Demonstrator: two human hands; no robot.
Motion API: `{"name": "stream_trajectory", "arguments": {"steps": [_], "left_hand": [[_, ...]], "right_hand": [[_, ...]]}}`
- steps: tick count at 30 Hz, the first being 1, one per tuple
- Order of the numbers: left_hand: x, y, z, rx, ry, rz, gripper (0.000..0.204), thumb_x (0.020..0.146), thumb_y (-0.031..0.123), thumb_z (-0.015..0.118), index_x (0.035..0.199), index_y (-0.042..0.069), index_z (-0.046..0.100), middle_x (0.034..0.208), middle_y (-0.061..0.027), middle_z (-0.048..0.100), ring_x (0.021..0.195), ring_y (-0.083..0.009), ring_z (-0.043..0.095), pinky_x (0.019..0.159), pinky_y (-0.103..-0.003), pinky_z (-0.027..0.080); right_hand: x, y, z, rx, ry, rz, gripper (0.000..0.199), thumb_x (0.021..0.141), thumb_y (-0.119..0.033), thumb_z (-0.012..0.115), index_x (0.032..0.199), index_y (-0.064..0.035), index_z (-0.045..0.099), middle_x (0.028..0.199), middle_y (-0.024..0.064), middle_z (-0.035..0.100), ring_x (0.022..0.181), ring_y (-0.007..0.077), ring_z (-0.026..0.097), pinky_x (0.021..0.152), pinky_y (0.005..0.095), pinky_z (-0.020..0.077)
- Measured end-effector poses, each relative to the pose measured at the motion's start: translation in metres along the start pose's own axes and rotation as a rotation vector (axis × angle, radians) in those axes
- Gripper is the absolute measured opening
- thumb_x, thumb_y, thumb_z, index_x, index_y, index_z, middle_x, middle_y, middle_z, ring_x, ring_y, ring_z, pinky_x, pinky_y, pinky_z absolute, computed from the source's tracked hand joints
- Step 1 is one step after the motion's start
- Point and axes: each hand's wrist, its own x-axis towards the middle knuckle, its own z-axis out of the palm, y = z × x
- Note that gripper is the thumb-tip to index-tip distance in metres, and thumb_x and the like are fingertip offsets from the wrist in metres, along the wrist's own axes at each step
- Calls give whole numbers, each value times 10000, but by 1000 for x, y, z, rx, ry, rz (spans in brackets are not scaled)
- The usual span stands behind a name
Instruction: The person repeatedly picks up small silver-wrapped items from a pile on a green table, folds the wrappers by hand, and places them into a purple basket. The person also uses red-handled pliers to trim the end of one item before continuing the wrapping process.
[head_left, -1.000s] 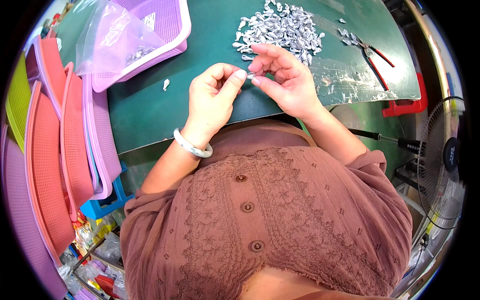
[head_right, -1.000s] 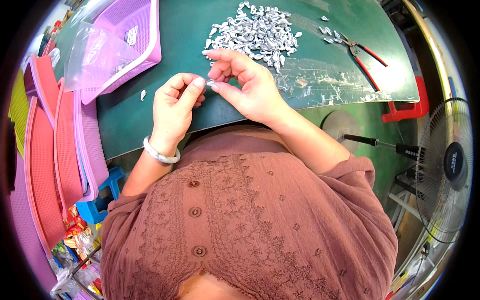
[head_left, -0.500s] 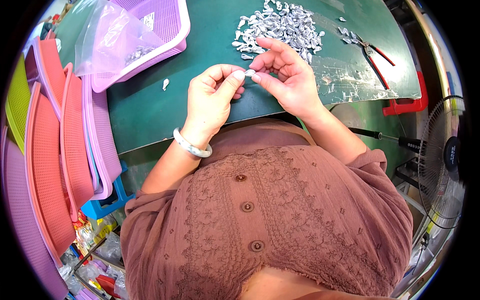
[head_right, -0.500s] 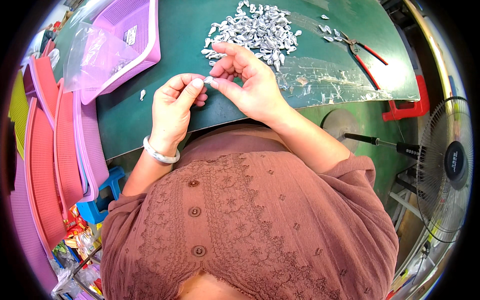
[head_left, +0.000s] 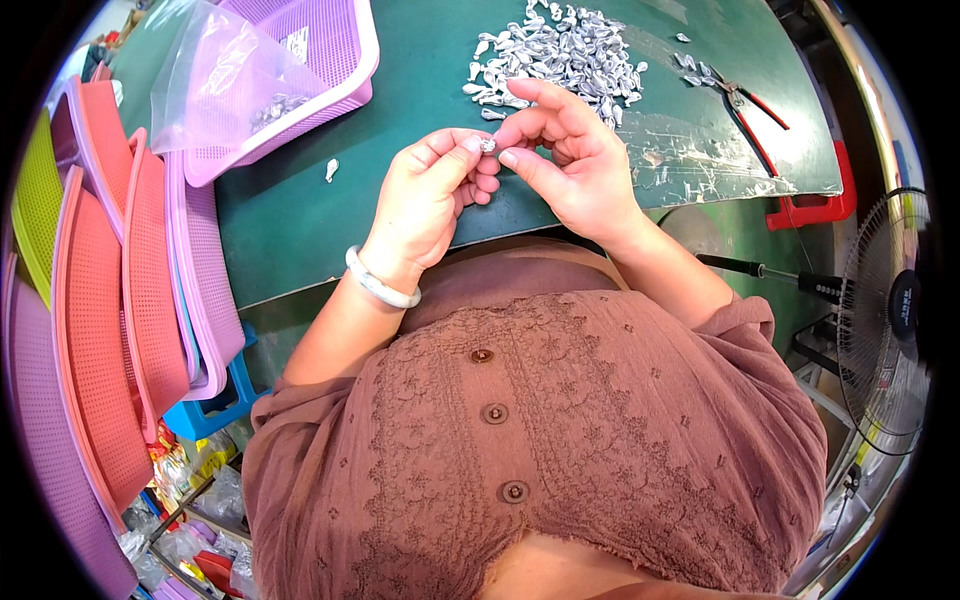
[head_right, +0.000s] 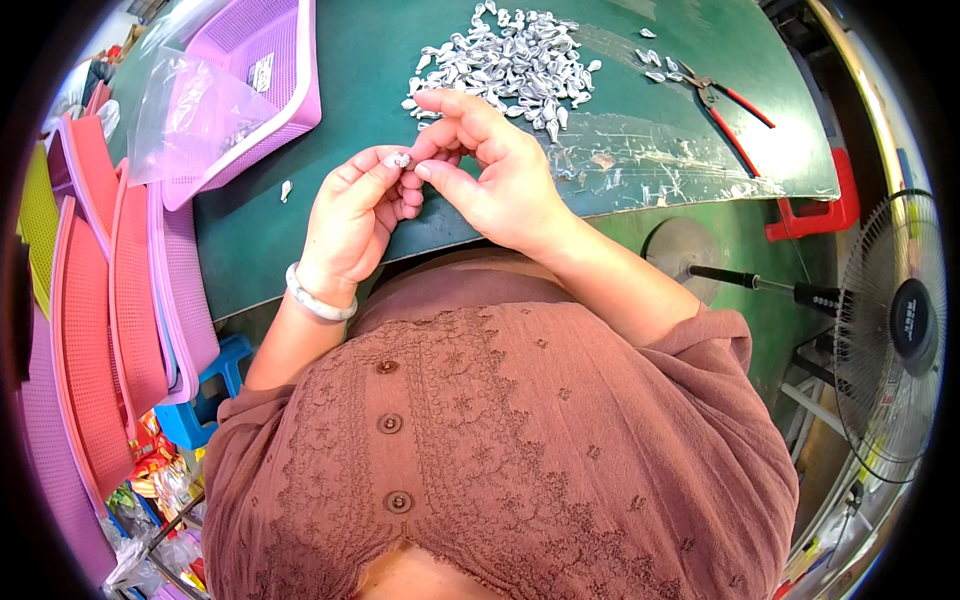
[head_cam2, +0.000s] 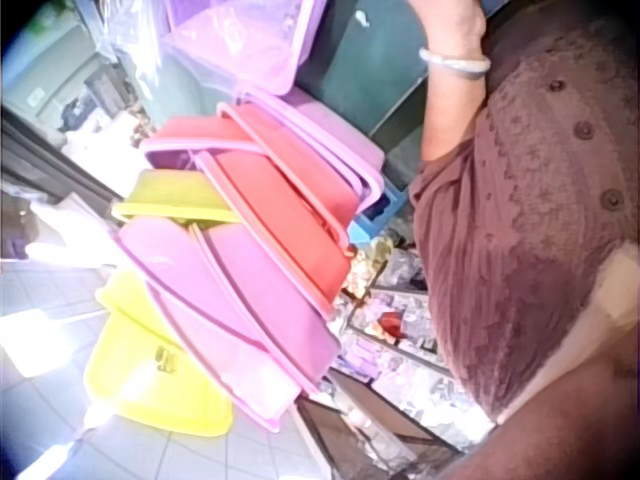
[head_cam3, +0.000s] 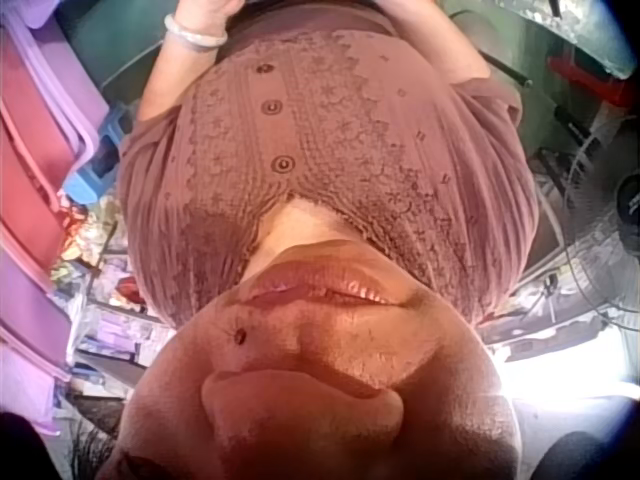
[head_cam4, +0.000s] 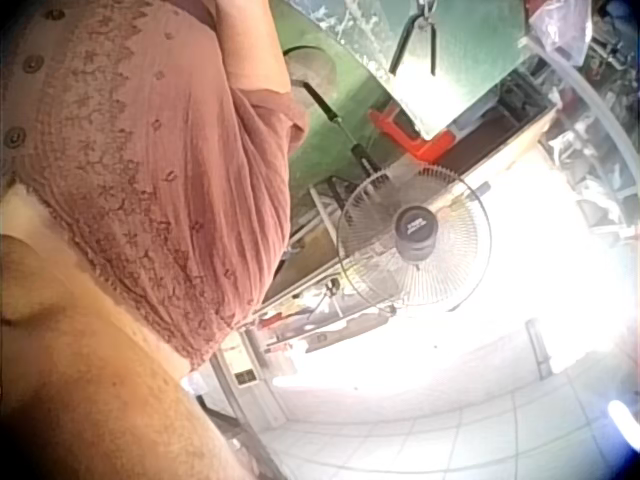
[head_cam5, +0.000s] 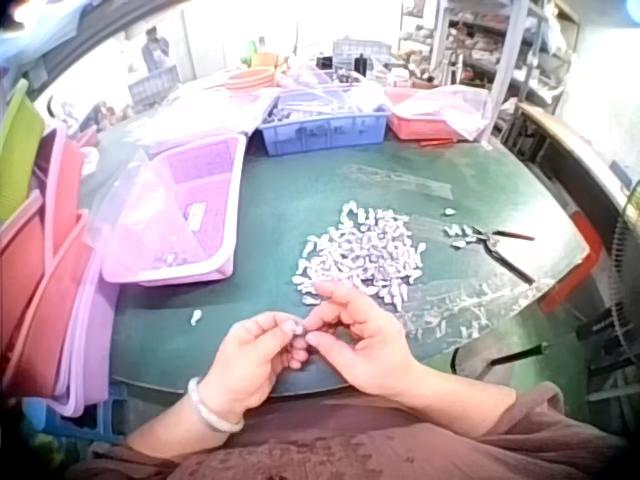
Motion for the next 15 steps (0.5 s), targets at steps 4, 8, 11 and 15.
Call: {"name": "stream_trajectory", "arguments": {"steps": [4, 8, 11, 15], "left_hand": [[1, 1, -4, -145, -45, -98, 138, 873, 116, 506, 907, 3, 578, 762, -45, 585, 645, -115, 545, 601, -234, 459], [2, 1, -7, -217, -98, -137, 157, 878, 114, 489, 935, -7, 571, 781, -51, 580, 652, -124, 537, 613, -245, 454], [2, 1, -10, -264, -151, -169, 171, 875, 126, 494, 952, -10, 565, 818, -66, 570, 681, -136, 525, 628, -257, 438], [1, 5, -12, -252, -153, -178, 194, 871, 105, 481, 1001, -25, 545, 868, -88, 575, 755, -154, 553, 677, -264, 462]], "right_hand": [[0, 0, 0, -41, 8, -13, 447, 774, 55, 570, 1194, -38, 451, 850, 46, 601, 760, 97, 558, 720, 235, 455], [3, 1, -5, -84, 33, -33, 426, 778, 49, 562, 1182, -43, 465, 846, 49, 615, 759, 104, 567, 718, 234, 455], [8, 2, -13, -267, 67, -55, 405, 778, 44, 558, 1165, -49, 481, 833, 54, 623, 774, 109, 578, 720, 236, 457], [12, 8, -22, -565, 96, -116, 386, 735, 49, 567, 1104, -55, 516, 811, 73, 621, 786, 200, 577, 696, 301, 464]]}}
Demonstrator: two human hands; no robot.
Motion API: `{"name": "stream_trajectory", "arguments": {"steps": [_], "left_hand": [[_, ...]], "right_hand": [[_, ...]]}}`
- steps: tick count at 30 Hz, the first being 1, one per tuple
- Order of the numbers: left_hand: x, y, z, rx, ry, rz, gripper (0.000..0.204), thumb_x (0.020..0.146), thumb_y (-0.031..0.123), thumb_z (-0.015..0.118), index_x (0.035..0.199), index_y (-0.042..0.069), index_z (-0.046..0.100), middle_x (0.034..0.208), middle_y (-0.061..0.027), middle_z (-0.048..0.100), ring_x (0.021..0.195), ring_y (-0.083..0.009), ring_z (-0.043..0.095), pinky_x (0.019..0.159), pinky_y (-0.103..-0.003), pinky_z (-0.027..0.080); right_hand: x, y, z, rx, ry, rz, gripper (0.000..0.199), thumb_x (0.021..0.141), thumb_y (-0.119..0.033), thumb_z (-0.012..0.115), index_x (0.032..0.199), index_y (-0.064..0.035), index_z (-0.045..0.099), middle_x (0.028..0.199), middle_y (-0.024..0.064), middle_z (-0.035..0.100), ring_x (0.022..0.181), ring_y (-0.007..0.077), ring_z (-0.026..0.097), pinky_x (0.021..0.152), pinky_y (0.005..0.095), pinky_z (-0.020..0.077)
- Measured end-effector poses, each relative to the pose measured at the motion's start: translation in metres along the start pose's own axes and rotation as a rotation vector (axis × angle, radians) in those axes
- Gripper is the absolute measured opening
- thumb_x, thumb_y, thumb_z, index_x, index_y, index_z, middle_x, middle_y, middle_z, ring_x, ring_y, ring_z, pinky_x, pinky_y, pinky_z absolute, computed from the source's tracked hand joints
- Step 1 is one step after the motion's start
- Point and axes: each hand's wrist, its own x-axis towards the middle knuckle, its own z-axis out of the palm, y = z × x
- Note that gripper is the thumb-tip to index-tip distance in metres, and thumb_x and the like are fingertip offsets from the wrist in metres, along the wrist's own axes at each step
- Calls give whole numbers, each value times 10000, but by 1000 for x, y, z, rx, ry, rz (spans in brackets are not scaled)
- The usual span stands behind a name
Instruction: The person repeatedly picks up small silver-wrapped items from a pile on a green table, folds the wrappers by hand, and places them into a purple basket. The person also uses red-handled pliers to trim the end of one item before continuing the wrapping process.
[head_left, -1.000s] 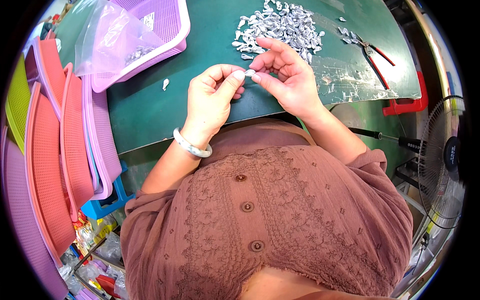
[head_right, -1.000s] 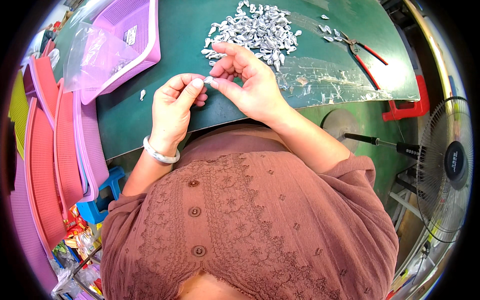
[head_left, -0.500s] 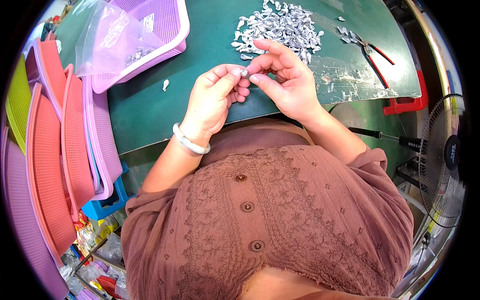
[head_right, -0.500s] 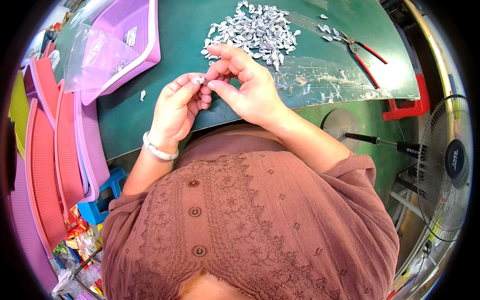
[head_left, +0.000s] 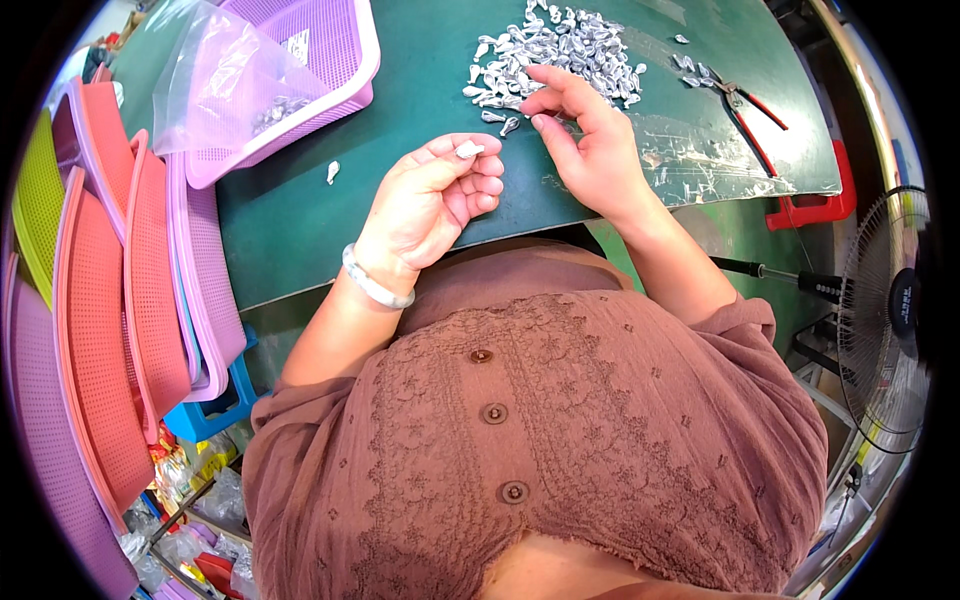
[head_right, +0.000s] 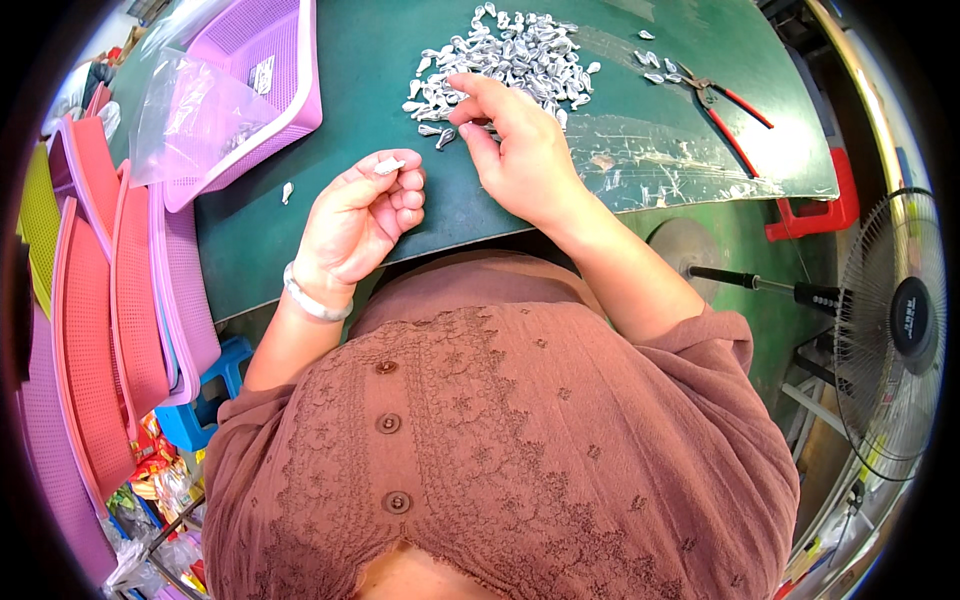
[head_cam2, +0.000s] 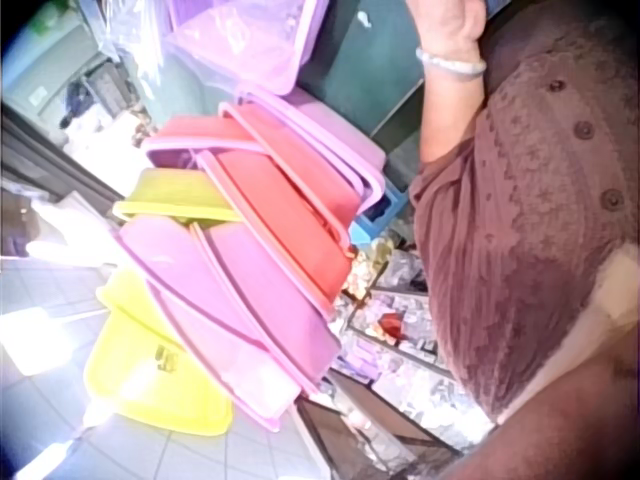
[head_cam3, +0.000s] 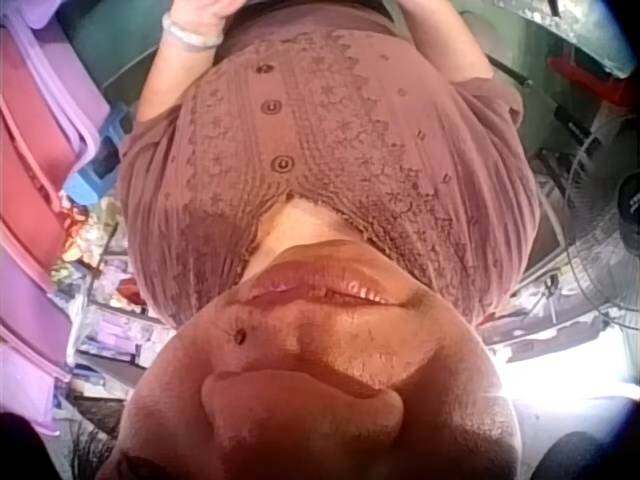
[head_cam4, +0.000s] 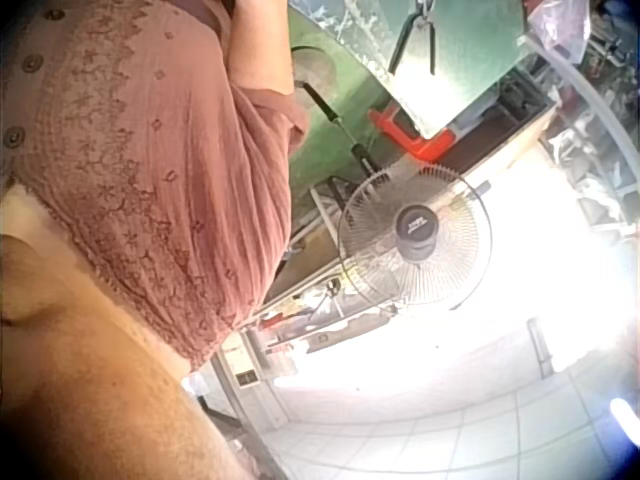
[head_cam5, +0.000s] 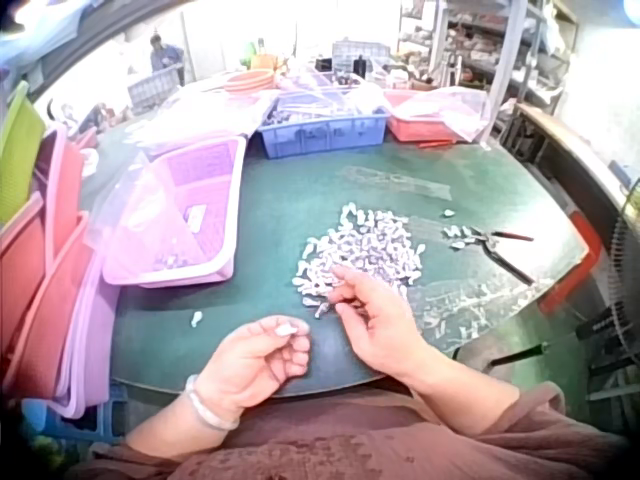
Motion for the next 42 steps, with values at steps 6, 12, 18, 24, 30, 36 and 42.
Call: {"name": "stream_trajectory", "arguments": {"steps": [6, 12, 18, 24, 30, 36, 42], "left_hand": [[-3, 3, 9, 110, 129, 48, 252, 839, 16, 431, 1070, -39, 515, 911, -106, 578, 809, -178, 575, 734, -263, 485], [-3, 4, 4, 149, 128, 93, 229, 826, 15, 461, 1038, -28, 535, 872, -78, 576, 755, -150, 564, 693, -249, 479], [-4, 2, 8, 227, 210, 119, 168, 832, 49, 512, 985, -9, 554, 751, -21, 540, 642, -97, 520, 574, -207, 434], [-2, 1, 14, 310, 258, 118, 156, 832, 46, 523, 976, -7, 550, 723, -10, 525, 612, -83, 507, 535, -196, 413], [-1, -1, 17, 390, 245, 148, 165, 822, 45, 550, 979, -7, 548, 733, -10, 536, 611, -78, 505, 535, -194, 408], [-2, -4, 24, 432, 183, 228, 192, 800, 43, 590, 985, 6, 550, 744, -3, 542, 612, -67, 499, 532, -184, 397], [-2, -6, 30, 489, 160, 338, 193, 785, 24, 609, 971, 15, 559, 750, 17, 532, 609, -40, 463, 537, -168, 377]], "right_hand": [[5, 0, -2, -272, -123, -165, 389, 686, 37, 577, 1059, -67, 543, 793, 64, 607, 802, 264, 534, 731, 369, 428], [8, 2, 3, -427, -191, -257, 338, 711, -1, 574, 1043, -67, 561, 816, 50, 606, 821, 248, 523, 740, 350, 402], [8, 2, 4, -429, -180, -264, 270, 749, -33, 556, 1016, -73, 572, 784, 49, 612, 798, 229, 526, 752, 353, 366], [8, 1, 2, -401, -184, -257, 282, 753, -32, 555, 1030, -84, 571, 767, 38, 612, 788, 218, 529, 771, 361, 354], [5, -3, -1, -173, -173, -127, 352, 728, -13, 574, 1071, -94, 559, 773, 20, 612, 787, 211, 530, 782, 348, 367], [3, -10, 2, 166, -152, 12, 391, 726, 17, 590, 1104, -73, 538, 789, 21, 609, 777, 155, 568, 750, 286, 438], [2, -14, 2, 287, -208, 70, 422, 735, 33, 576, 1142, -55, 506, 787, 28, 601, 760, 108, 572, 743, 252, 450]]}}
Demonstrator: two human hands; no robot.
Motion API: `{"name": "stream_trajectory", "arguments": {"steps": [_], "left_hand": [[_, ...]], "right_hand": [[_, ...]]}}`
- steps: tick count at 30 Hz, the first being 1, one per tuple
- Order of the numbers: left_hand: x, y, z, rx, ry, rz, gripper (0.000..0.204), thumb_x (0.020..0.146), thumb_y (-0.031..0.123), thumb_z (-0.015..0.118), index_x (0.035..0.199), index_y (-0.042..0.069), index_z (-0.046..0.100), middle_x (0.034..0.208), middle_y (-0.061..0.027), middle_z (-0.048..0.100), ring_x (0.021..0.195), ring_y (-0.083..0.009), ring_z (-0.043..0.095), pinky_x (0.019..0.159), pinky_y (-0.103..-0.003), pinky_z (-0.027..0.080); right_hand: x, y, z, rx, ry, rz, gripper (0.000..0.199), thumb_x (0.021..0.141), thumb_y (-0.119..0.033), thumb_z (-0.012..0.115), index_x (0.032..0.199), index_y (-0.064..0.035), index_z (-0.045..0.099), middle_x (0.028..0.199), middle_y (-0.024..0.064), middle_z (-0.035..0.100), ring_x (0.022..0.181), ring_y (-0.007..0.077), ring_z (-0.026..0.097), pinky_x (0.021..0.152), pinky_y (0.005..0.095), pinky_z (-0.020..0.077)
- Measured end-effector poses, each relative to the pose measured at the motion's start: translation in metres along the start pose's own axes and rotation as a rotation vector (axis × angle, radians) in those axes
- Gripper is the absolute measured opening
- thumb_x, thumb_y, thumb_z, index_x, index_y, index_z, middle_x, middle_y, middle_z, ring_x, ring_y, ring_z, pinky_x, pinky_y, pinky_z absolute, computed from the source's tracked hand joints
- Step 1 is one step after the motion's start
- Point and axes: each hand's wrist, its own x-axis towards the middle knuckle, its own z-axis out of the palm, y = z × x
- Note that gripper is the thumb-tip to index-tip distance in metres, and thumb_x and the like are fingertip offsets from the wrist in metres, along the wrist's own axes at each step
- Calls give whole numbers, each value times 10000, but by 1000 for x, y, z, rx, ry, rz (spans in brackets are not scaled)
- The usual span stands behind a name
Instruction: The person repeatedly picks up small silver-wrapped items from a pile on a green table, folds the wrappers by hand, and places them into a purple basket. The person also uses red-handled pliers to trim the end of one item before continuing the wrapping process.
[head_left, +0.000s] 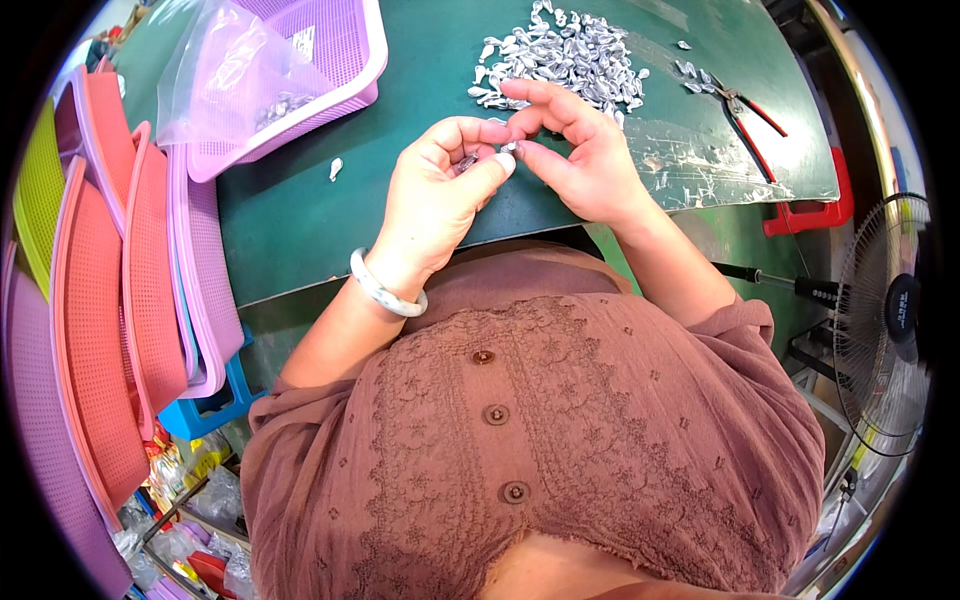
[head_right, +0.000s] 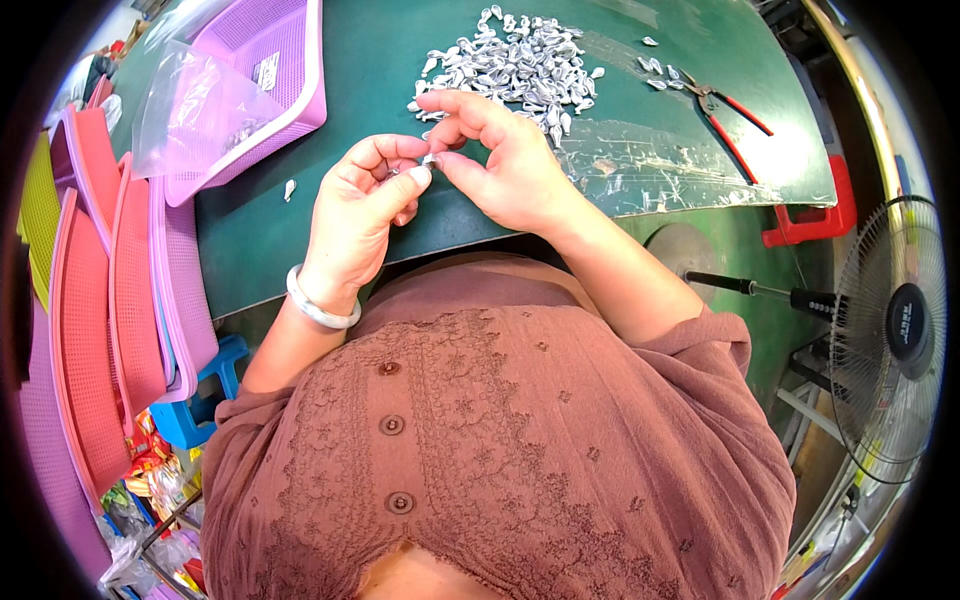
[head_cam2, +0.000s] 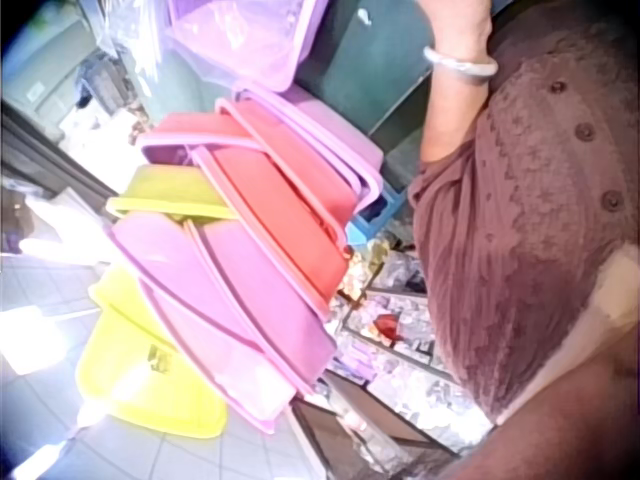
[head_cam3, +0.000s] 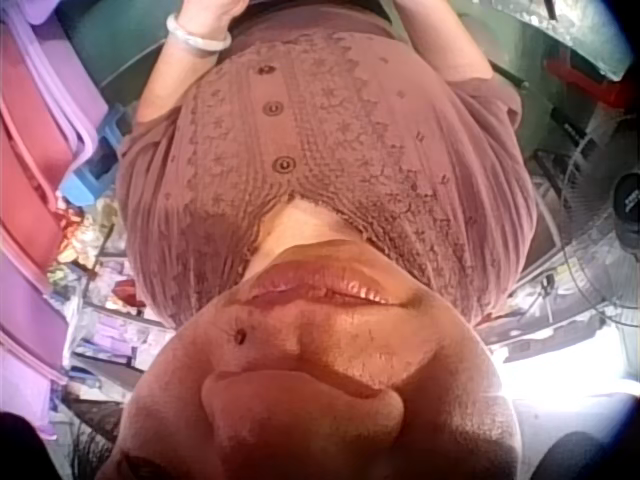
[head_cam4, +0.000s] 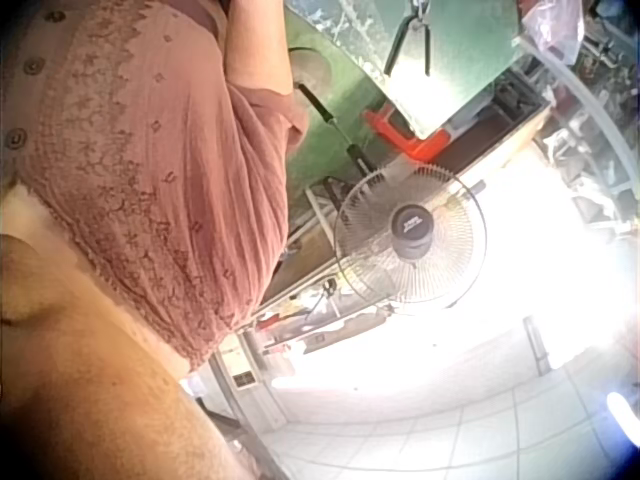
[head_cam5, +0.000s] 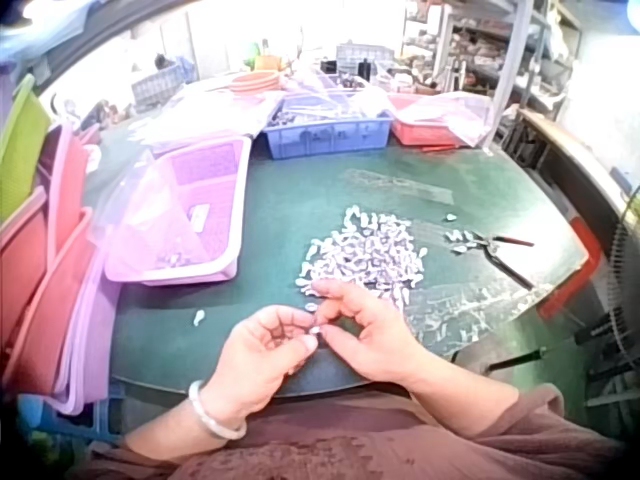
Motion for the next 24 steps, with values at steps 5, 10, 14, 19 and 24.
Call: {"name": "stream_trajectory", "arguments": {"steps": [5, 10, 14, 19, 24], "left_hand": [[1, -5, 2, 235, 31, 135, 138, 787, 14, 612, 920, 14, 577, 748, 35, 528, 625, -20, 446, 571, -147, 367], [3, -7, -1, 295, 71, 179, 92, 813, 45, 590, 897, 13, 571, 712, 30, 518, 605, -23, 442, 549, -151, 362], [7, -2, -14, -301, 56, -204, 108, 835, 122, 578, 879, 30, 544, 674, 0, 504, 575, -79, 445, 465, -189, 342], [6, -2, -12, -429, 83, -267, 115, 850, 132, 553, 884, 23, 545, 707, -22, 525, 598, -94, 463, 489, -196, 364], [6, -3, -12, -436, 65, -283, 124, 867, 130, 509, 899, 15, 542, 726, -31, 533, 609, -104, 471, 515, -202, 381]], "right_hand": [[-1, -1, 2, 59, -22, 22, 425, 734, 37, 570, 1146, -44, 502, 790, 27, 598, 763, 108, 568, 750, 256, 446], [-2, -2, 3, 85, -29, 32, 437, 741, 31, 575, 1163, -46, 490, 785, 18, 586, 766, 100, 557, 757, 253, 439], [-3, -4, 6, 143, -37, 49, 464, 743, 27, 586, 1185, -51, 470, 785, 13, 575, 760, 97, 546, 752, 248, 438], [-4, -1, 9, 87, -7, 0, 480, 737, 26, 600, 1190, -55, 465, 778, 17, 572, 739, 98, 535, 729, 245, 442], [-4, -4, 10, 71, 38, -31, 476, 734, 25, 605, 1183, -54, 471, 780, 30, 584, 723, 103, 537, 710, 246, 448]]}}
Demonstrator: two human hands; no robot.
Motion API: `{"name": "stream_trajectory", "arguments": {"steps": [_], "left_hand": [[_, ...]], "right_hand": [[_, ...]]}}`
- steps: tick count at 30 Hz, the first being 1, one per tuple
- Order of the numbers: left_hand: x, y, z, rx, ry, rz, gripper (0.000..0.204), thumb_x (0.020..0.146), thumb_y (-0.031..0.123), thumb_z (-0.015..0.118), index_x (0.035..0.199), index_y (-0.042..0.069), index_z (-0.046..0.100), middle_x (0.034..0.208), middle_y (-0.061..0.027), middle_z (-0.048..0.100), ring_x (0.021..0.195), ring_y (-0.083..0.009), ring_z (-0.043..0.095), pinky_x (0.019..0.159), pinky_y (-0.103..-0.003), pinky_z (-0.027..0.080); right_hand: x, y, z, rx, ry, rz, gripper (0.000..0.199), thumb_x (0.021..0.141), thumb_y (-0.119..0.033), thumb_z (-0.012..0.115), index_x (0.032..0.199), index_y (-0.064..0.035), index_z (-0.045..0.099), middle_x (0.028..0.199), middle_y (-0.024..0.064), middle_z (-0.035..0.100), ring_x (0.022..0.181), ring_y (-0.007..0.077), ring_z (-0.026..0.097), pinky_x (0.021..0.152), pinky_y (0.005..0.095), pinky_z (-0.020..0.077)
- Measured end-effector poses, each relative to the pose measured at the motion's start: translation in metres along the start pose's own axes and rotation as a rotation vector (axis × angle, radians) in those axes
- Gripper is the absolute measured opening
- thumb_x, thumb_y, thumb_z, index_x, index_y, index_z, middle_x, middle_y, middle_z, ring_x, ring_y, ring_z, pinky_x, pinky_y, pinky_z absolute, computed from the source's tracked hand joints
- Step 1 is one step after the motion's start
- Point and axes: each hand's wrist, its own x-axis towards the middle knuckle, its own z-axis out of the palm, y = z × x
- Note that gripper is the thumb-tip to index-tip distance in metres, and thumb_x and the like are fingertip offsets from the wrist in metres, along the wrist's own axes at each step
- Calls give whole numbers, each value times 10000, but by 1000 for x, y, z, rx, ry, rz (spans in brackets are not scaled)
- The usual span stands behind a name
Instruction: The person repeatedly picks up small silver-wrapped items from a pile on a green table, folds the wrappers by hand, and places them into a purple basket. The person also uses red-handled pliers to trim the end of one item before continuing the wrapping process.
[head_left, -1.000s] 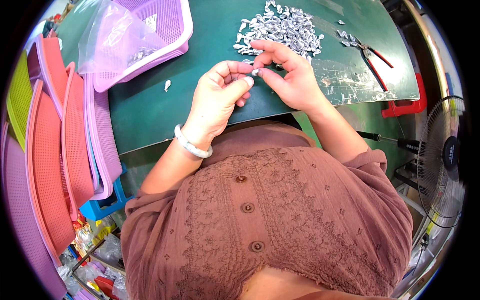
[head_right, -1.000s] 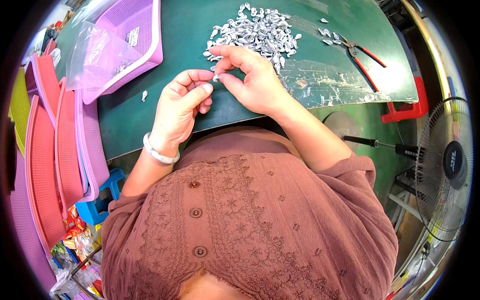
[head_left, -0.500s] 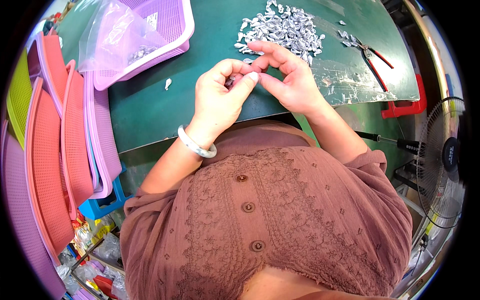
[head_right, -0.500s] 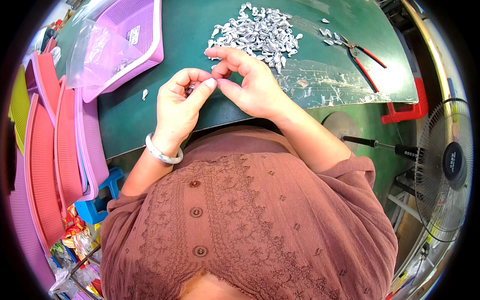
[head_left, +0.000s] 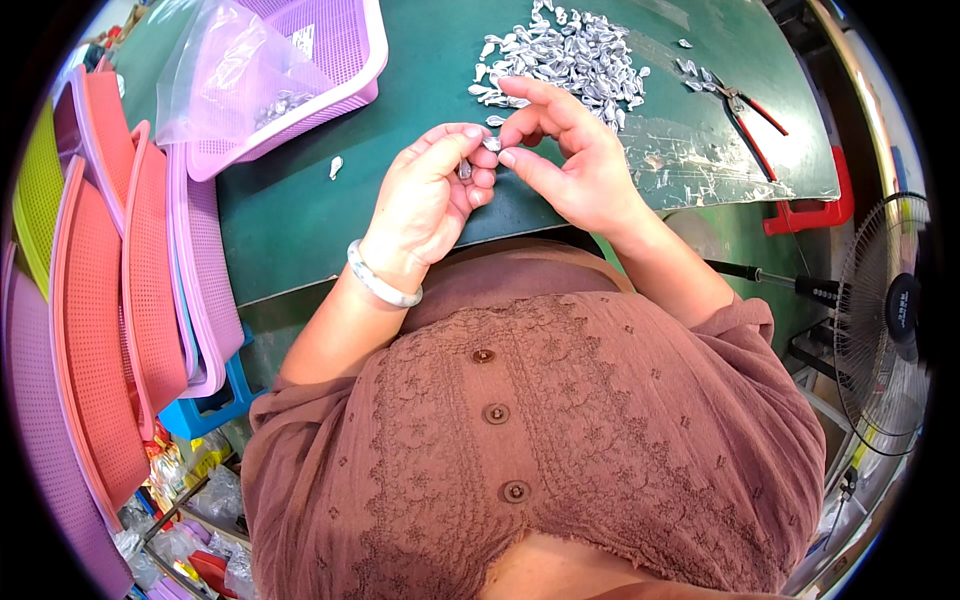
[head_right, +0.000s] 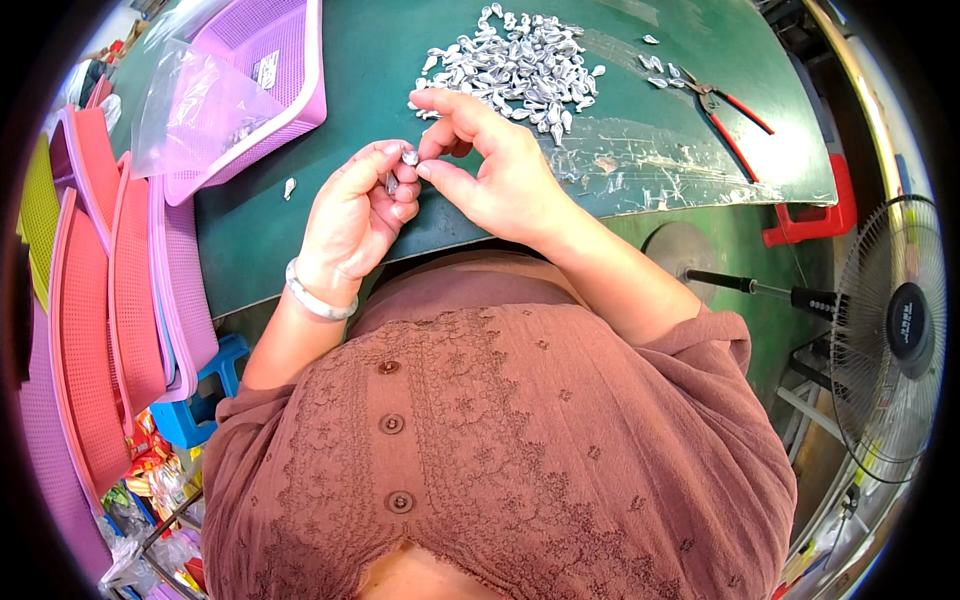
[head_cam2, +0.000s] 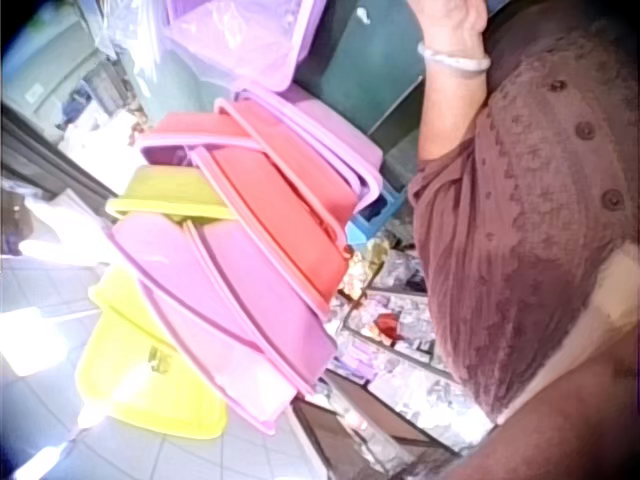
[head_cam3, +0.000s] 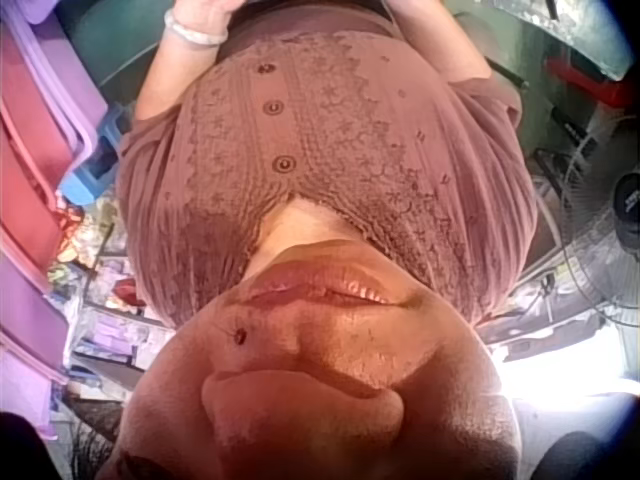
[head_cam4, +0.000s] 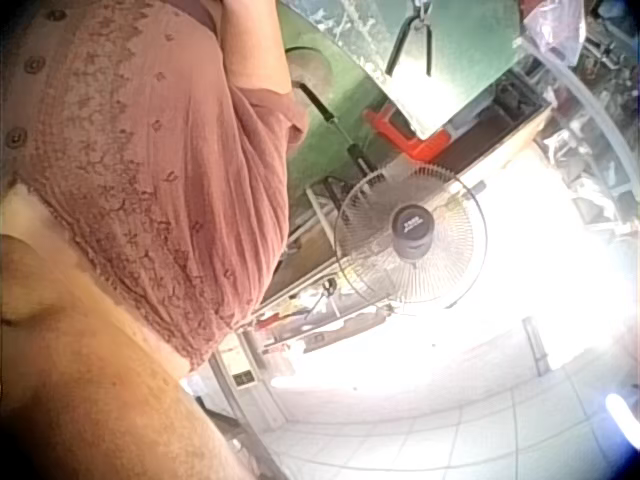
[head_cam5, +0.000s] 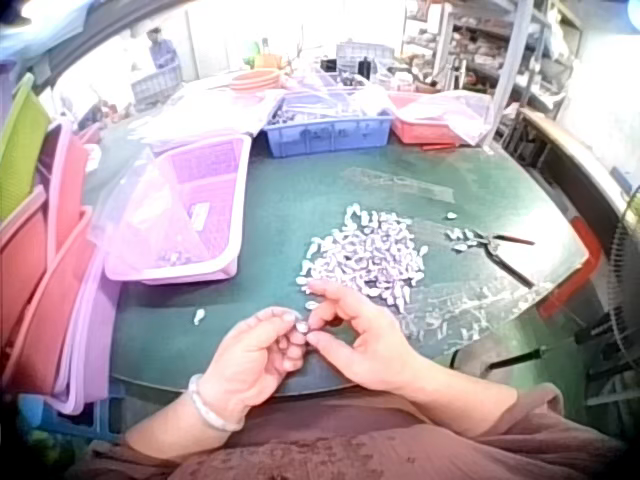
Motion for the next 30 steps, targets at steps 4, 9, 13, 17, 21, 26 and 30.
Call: {"name": "stream_trajectory", "arguments": {"steps": [4, 9, 13, 17, 21, 26, 30], "left_hand": [[0, -1, 0, -3, -24, -8, 129, 871, 118, 487, 907, 4, 533, 733, -41, 533, 613, -106, 473, 519, -203, 390], [4, -2, -6, -152, -64, -125, 120, 866, 106, 482, 894, -3, 525, 744, -51, 527, 622, -107, 470, 508, -200, 389], [6, -3, -11, -231, -116, -187, 122, 857, 102, 484, 884, -8, 528, 746, -50, 526, 628, -108, 462, 503, -206, 376], [4, 0, -13, -241, -152, -202, 133, 859, 92, 462, 903, -18, 522, 758, -67, 532, 630, -117, 474, 509, -210, 388], [-1, 2, -11, -67, -29, -86, 168, 846, 109, 463, 947, -18, 503, 778, -78, 531, 639, -136, 488, 545, -229, 419], [-1, 5, -14, 24, 1, -10, 201, 856, 141, 445, 973, -8, 513, 815, -88, 556, 686, -161, 533, 588, -259, 437], [-2, 7, -14, 110, 25, 11, 165, 851, 135, 495, 947, 7, 534, 783, -58, 548, 656, -139, 518, 569, -239, 425]], "right_hand": [[0, -1, 0, -52, 20, -31, 465, 738, 27, 602, 1177, -56, 476, 788, 40, 595, 728, 108, 544, 708, 246, 451], [0, -3, 1, -66, 26, -60, 457, 740, 34, 598, 1173, -56, 480, 790, 43, 597, 730, 115, 556, 706, 249, 458], [0, -1, 0, -56, 39, -79, 457, 739, 35, 599, 1170, -56, 482, 787, 41, 593, 732, 108, 566, 702, 244, 461], [3, 3, -5, -248, 86, -69, 452, 714, 36, 595, 1145, -54, 491, 794, 55, 599, 768, 178, 569, 711, 290, 456], [10, 6, -7, -588, 23, -97, 458, 707, 27, 590, 1147, -56, 494, 831, 55, 611, 825, 215, 553, 740, 316, 446], [16, 18, -3, -768, -30, -214, 400, 693, -12, 582, 1086, -58, 522, 791, 64, 606, 773, 253, 525, 718, 362, 413], [16, 22, -2, -775, -38, -218, 363, 705, -17, 573, 1064, -60, 541, 765, 51, 601, 762, 244, 526, 727, 357, 404]]}}
